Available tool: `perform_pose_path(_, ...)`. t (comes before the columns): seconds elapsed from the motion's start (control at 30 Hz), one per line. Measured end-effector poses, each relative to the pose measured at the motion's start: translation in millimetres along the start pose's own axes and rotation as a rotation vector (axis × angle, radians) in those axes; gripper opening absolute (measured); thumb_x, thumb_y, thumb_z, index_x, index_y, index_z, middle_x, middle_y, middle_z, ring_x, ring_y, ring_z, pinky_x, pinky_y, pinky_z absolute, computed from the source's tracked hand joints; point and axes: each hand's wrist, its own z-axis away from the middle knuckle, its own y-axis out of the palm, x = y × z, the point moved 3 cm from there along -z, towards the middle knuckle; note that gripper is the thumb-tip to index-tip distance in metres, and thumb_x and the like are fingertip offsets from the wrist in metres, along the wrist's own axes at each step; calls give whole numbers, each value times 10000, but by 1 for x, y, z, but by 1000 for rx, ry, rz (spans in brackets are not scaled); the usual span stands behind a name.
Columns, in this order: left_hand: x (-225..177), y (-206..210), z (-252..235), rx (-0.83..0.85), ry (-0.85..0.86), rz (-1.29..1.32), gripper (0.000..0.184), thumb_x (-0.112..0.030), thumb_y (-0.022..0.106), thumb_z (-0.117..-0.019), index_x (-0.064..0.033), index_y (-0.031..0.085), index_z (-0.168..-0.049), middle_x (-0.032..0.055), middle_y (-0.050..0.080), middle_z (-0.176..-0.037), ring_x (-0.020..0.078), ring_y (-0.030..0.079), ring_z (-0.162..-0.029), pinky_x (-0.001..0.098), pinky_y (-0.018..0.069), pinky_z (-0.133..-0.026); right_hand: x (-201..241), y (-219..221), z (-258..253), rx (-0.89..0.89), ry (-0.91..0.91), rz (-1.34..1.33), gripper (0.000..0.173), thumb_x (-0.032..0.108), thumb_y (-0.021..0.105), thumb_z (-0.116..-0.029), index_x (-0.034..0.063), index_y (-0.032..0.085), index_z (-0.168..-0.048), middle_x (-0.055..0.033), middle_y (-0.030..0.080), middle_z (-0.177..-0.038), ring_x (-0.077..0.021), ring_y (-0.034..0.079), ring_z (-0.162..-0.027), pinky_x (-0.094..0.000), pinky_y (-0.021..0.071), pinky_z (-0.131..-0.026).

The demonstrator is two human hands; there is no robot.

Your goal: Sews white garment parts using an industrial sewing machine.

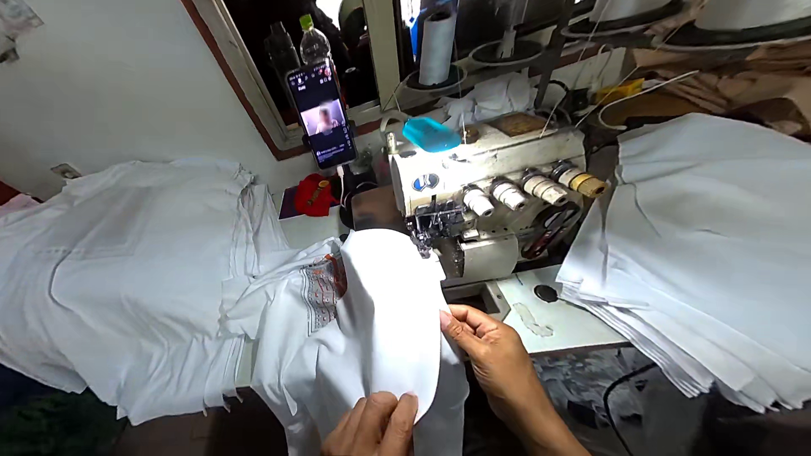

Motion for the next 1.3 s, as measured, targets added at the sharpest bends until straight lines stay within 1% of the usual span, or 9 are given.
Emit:
perform_pose_path(0.17,-5,8,7,-48,16,-120,163,-127,673,-890,-144,801,-989,41,711,-868,115,636,-688,212,507,-583,-1,-1,7,4,59,-89,115,103,658,-968,25,743,-973,-30,732,-753,-69,690,-663,-202,567,-611)
perform_pose_path(0.3,-4,9,4,-51,-29,-10,141,-157,680,-916,-134,800,-986,42,719,-878,100,653,-727,210,521,-612,0,-1,6,24,70,-112,115,78,642,-968,17,739,-968,-37,724,-740,-71,683,-646,-199,565,-599)
perform_pose_path(0.33,-4,7,1,-32,-115,135,122,-155,692,-941,-106,796,-985,41,727,-897,79,677,-786,201,553,-676,0,-1,6,27,75,-117,122,79,635,-971,19,741,-967,-37,724,-740,-72,684,-649,-199,565,-601)
perform_pose_path(0.37,-2,4,-3,-18,-268,351,114,-120,696,-956,-54,788,-967,36,738,-904,52,695,-833,196,582,-745,-1,-1,7,29,80,-122,131,86,629,-975,23,744,-971,-36,727,-749,-74,687,-662,-202,569,-613)
perform_pose_path(0.4,2,0,-9,-19,-476,570,127,-67,657,-965,-11,769,-942,18,738,-873,24,693,-820,193,584,-762,-1,0,7,27,84,-123,136,103,634,-975,28,748,-970,-35,728,-756,-76,688,-673,-205,570,-624)
perform_pose_path(0.47,16,0,-16,-65,-895,885,249,-99,542,-1029,-3,729,-895,19,694,-742,56,662,-677,239,570,-654,-3,0,8,22,87,-127,140,137,661,-972,36,758,-969,-43,731,-770,-87,688,-683,-214,571,-634)
perform_pose_path(0.53,29,5,-18,-101,-1045,1045,321,-152,498,-1052,-5,720,-873,54,684,-729,108,662,-663,284,577,-646,-4,1,8,19,79,-134,140,144,666,-969,39,758,-968,-45,729,-765,-88,688,-675,-216,572,-628)
perform_pose_path(1.0,27,4,-16,-181,-985,1182,351,-122,477,-1038,-24,759,-854,51,710,-750,89,684,-700,267,586,-679,-5,0,9,1,90,-131,136,154,671,-960,54,763,-957,-54,726,-763,-97,683,-661,-219,568,-609)
perform_pose_path(1.3,24,-1,-18,-155,-896,1222,291,-108,530,-1016,-35,765,-861,35,710,-765,71,675,-705,256,579,-676,-4,0,8,9,85,-149,135,141,662,-962,53,764,-964,-60,726,-764,-99,683,-661,-219,569,-608)
